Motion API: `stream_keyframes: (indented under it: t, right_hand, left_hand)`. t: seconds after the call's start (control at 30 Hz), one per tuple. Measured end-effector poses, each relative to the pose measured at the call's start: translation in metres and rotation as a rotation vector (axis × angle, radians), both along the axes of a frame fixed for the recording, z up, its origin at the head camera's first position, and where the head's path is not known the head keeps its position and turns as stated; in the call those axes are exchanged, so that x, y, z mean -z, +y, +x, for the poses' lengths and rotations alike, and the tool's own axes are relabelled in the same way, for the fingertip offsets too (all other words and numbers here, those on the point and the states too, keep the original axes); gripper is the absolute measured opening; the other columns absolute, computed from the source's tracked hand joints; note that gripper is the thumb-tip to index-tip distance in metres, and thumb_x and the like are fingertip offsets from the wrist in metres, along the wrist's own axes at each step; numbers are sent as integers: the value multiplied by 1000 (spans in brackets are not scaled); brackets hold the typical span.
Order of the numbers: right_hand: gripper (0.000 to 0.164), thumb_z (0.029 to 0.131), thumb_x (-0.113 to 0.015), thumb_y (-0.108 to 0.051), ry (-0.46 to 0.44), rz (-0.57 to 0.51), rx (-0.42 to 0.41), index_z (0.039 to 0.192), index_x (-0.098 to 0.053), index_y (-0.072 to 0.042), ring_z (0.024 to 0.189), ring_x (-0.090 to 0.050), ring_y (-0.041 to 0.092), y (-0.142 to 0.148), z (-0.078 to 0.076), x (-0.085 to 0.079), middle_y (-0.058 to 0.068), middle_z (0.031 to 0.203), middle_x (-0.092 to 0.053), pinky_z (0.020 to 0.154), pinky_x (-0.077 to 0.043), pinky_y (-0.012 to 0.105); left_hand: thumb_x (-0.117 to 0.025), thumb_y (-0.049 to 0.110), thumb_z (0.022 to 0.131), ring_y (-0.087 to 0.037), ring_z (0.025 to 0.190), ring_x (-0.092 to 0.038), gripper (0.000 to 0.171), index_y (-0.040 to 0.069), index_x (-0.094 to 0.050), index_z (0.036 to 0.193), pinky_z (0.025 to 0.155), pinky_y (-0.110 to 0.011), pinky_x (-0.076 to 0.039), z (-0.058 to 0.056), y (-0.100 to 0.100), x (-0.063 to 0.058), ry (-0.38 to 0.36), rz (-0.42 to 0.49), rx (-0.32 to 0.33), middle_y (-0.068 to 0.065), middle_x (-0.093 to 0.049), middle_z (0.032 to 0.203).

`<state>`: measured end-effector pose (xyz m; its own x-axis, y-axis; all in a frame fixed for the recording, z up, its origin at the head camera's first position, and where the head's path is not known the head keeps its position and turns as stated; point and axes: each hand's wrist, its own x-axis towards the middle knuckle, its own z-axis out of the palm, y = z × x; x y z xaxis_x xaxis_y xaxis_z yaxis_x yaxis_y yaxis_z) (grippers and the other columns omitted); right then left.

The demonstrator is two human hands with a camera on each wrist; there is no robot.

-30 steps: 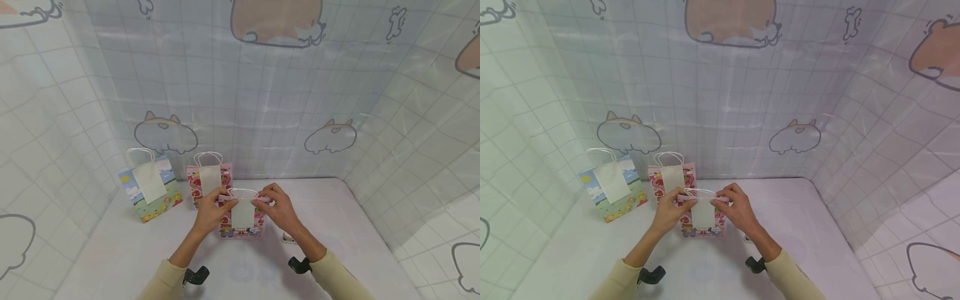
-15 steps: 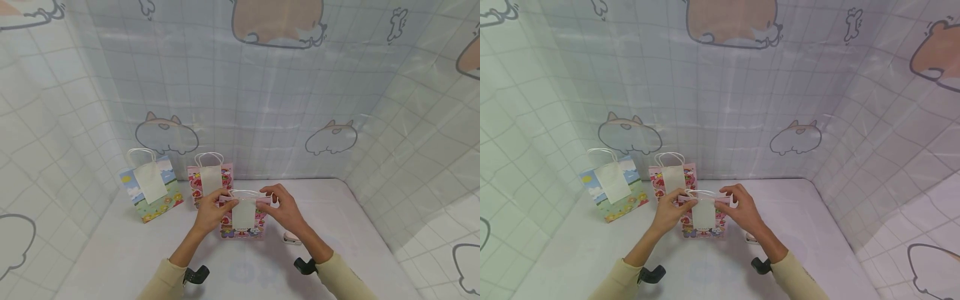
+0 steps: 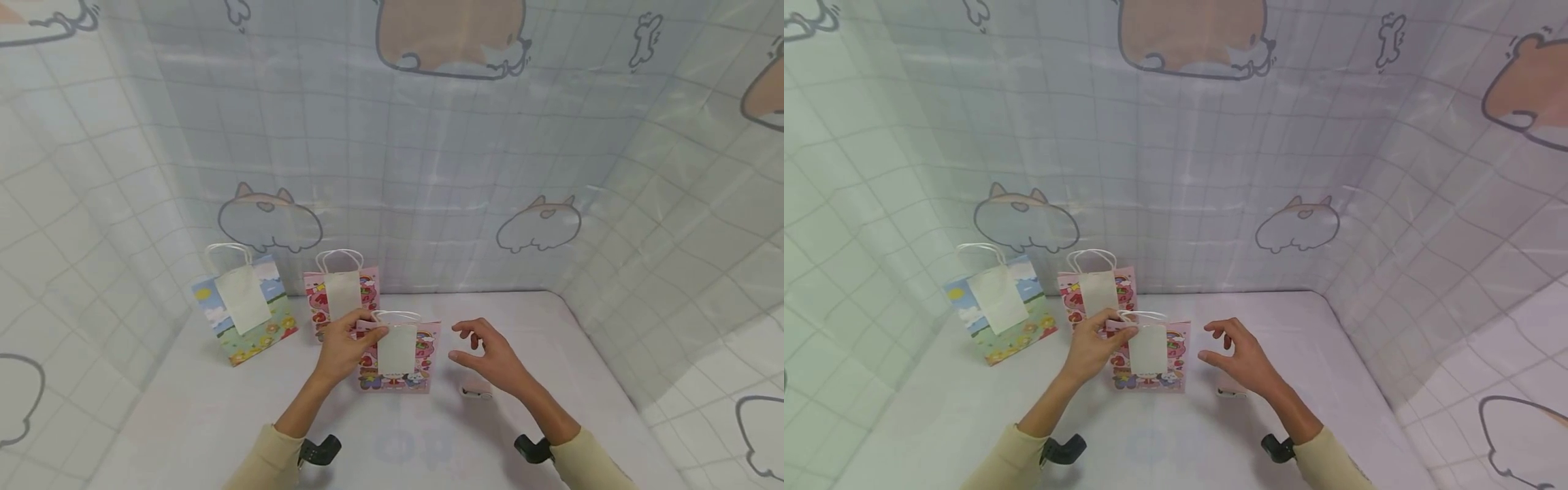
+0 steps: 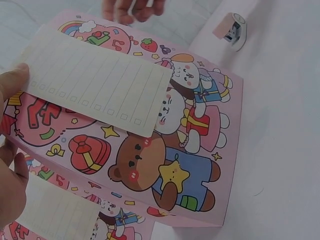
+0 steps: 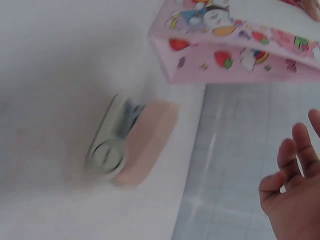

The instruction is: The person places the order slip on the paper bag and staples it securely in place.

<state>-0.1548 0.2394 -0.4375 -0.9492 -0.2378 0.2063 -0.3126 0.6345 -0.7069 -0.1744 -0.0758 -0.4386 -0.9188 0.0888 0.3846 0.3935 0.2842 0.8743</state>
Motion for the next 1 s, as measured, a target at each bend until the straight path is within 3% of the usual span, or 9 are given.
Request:
stream_keyframes:
  t: [0.27, 0.53, 1.0]
  right_hand:
    - [53, 84, -79, -49, -87, 95, -28, 130, -61, -29, 94, -51, 16, 33, 6, 19, -9, 111, -57, 72, -43, 29]
    - [57, 83, -82, -43, -265, 91, -47, 131, -61, -20, 96, -50, 21, 49, 13, 42, 8, 117, -59, 70, -44, 28]
    - [57, 77, -88, -34, -357, 156, -49, 125, -63, -18, 95, -50, 18, 50, 19, 67, -1, 113, -57, 74, -44, 27]
  left_hand:
    - [-81, 35, 85, -16, 91, -58, 17, 27, -69, 95, 82, -36, -52, -1, 0, 3, -13, -21, -5, 7, -68, 95]
    - [-79, 40, 85, -18, 91, -59, 18, 29, -69, 95, 80, -37, -54, -1, -2, 3, -2, -27, 0, 8, -68, 96]
    - [-78, 38, 87, -18, 89, -60, 16, 28, -69, 95, 78, -36, -53, -1, -2, 2, 6, -36, 6, 8, -69, 94]
